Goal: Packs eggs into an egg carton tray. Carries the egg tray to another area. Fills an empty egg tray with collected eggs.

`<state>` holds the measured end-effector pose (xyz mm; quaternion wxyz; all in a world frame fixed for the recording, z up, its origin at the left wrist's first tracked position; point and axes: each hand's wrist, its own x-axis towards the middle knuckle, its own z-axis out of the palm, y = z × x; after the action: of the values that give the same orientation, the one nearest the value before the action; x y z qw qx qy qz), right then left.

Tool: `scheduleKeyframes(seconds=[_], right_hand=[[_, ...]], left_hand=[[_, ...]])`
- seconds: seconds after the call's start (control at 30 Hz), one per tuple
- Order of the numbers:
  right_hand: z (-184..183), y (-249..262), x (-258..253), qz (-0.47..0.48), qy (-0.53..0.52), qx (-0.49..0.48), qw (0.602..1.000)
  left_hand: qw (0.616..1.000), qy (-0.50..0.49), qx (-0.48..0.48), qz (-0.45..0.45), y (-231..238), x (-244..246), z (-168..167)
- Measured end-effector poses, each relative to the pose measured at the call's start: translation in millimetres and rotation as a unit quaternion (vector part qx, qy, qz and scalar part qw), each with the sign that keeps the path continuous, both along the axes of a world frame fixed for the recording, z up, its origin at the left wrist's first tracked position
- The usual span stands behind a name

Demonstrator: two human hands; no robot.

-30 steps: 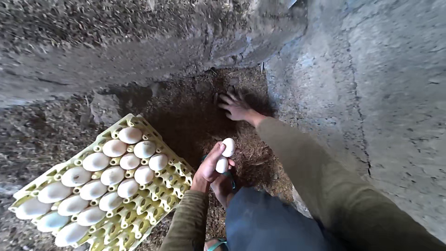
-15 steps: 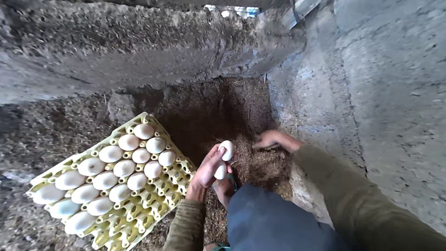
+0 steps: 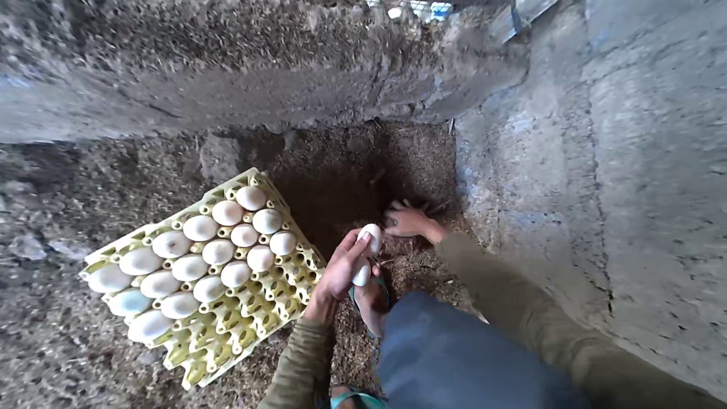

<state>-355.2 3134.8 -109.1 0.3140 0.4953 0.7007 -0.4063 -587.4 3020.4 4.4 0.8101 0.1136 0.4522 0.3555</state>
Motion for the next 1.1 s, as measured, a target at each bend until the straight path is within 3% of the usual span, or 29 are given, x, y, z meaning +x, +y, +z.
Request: scheduleKeyframes(seconds=[0.07, 0.13, 0.2, 0.3, 0.4, 0.5, 0.63, 0.7, 0.77, 0.83, 0.9, 1.0, 1.1], right_hand=[[29, 7, 0, 0.071, -0.044, -0.087, 0.993], [41, 23, 3, 0.051, -0.073, -0.090, 0.992], [21, 43, 11, -0.037, -0.056, 0.023, 0.997], [-31, 67, -4, -0.186, -0.037, 0.175, 0.966], [-51, 37, -49, -0.262, -0.011, 0.179, 0.948], [-36, 7, -42, -0.179, 0.044, 0.100, 0.978], [7, 18, 4, 0.032, -0.024, -0.037, 0.999], [8, 41, 16, 0.034, -0.039, 0.025, 0.998], [-4, 62, 32, -0.048, -0.033, 0.099, 0.993], [-23, 72, 36, -0.076, -0.060, 0.124, 0.988], [-31, 53, 16, -0.074, -0.084, 0.091, 0.990], [-13, 21, 10, -0.071, -0.087, 0.052, 0.992], [2, 8, 26, -0.020, -0.083, -0.021, 0.996]], left_hand=[[1.000, 0.013, 0.019, -0.013, -5, -8, 1], [0.999, 0.029, 0.034, -0.014, -12, -16, 1], [0.998, 0.056, 0.036, -0.011, -22, -22, 6], [0.994, 0.095, 0.045, -0.009, -30, -31, 16], [0.989, 0.140, 0.040, -0.002, -44, -44, 34], [0.985, 0.165, 0.040, 0.030, -59, -61, 49], [0.979, 0.194, 0.043, 0.052, -76, -87, 59], [0.975, 0.206, 0.055, 0.065, -85, -100, 59], [0.966, 0.243, 0.069, 0.064, -89, -109, 59], [0.936, 0.337, 0.068, 0.071, -88, -117, 63], [0.880, 0.468, 0.059, 0.058, -89, -135, 64], [0.797, 0.603, 0.026, 0.029, -98, -169, 64], [0.753, 0.658, -0.009, 0.014, -123, -197, 65]])
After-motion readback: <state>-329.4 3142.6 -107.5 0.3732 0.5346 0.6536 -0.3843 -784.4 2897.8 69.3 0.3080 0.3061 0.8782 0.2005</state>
